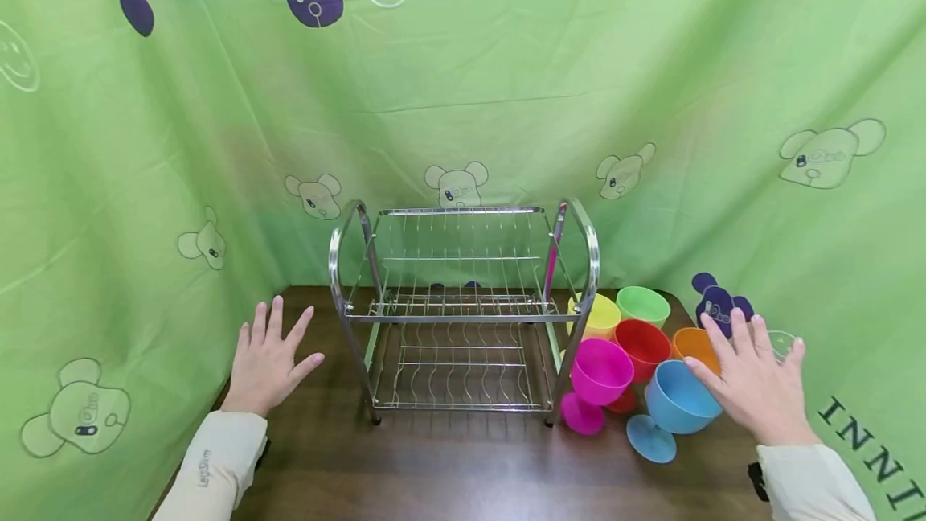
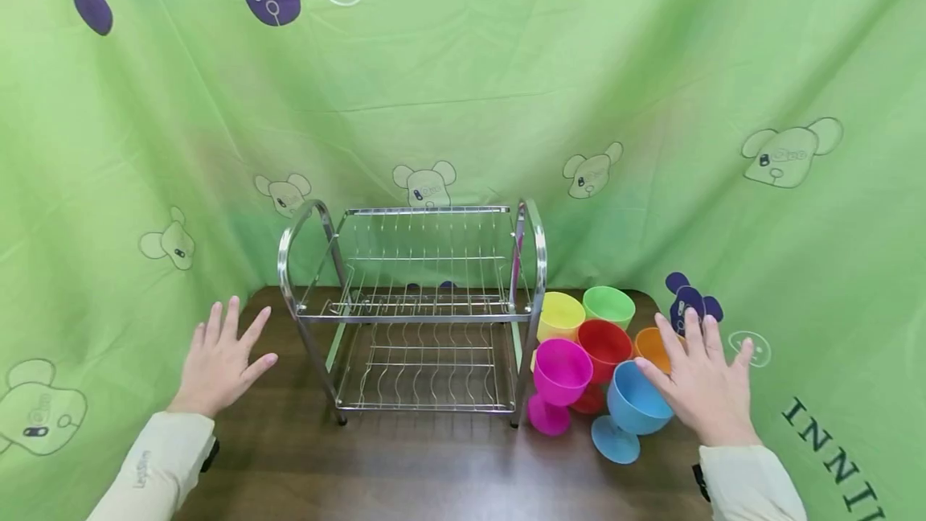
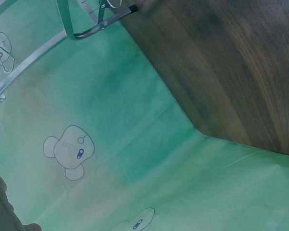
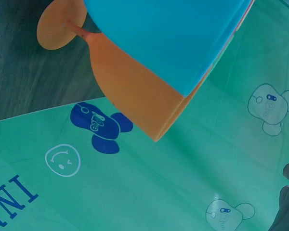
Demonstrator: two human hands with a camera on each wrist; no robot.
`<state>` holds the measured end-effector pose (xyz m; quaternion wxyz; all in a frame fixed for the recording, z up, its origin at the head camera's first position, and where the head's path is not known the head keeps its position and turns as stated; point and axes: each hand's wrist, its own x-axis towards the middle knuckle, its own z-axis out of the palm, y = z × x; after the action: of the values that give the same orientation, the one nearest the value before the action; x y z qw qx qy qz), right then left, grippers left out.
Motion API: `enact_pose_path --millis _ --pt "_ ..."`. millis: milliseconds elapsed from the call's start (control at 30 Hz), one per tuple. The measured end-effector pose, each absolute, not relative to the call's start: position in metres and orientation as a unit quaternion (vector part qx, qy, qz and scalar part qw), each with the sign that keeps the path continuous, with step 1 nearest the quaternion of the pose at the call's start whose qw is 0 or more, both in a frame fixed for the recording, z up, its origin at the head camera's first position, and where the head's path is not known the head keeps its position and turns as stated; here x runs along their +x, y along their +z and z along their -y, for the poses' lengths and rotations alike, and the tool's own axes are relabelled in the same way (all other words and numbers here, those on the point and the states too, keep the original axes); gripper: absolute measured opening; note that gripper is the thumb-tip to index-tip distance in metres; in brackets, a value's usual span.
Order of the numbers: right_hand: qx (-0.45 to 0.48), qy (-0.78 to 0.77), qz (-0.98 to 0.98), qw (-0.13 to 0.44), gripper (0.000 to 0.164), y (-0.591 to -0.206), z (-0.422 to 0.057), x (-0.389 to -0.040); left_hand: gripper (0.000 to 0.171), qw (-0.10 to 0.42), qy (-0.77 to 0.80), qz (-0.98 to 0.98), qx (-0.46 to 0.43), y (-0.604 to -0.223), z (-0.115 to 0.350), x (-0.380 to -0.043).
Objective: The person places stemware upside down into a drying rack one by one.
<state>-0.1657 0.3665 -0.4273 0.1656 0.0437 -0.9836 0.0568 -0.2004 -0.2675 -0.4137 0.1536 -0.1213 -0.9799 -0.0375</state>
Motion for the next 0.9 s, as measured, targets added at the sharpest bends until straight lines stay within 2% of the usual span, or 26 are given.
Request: enact_pose_path --millis 233,500,600,767,900 --pt "0.048 0.063 0.983 0.165 0.077 -0.429 -0.365 -0.166 0.080 0.164 -0.041 0.978 -0.122 -0.417 0.271 -0.198" --pt "0.090 0.127 0.969 0.190 0.070 -0.428 -0.365 -0.167 0.079 0.168 -0.047 0.980 -0.094 -0.415 0.272 -0.196" --pt "0.092 0.138 0.967 0.194 0.073 -0.425 -0.366 -0.169 0.080 0.151 -0.096 0.981 -0.071 -0.412 0.268 -0.194" --pt "0.071 0.174 0.966 0.179 0.085 -0.422 -0.369 -0.165 0.085 0.084 -0.244 0.966 -0.030 -0.414 0.256 -0.188" --pt "0.037 0.219 0.960 0.168 0.089 -0.419 -0.375 -0.158 0.078 0.064 -0.361 0.930 -0.013 -0.415 0.246 -0.187"
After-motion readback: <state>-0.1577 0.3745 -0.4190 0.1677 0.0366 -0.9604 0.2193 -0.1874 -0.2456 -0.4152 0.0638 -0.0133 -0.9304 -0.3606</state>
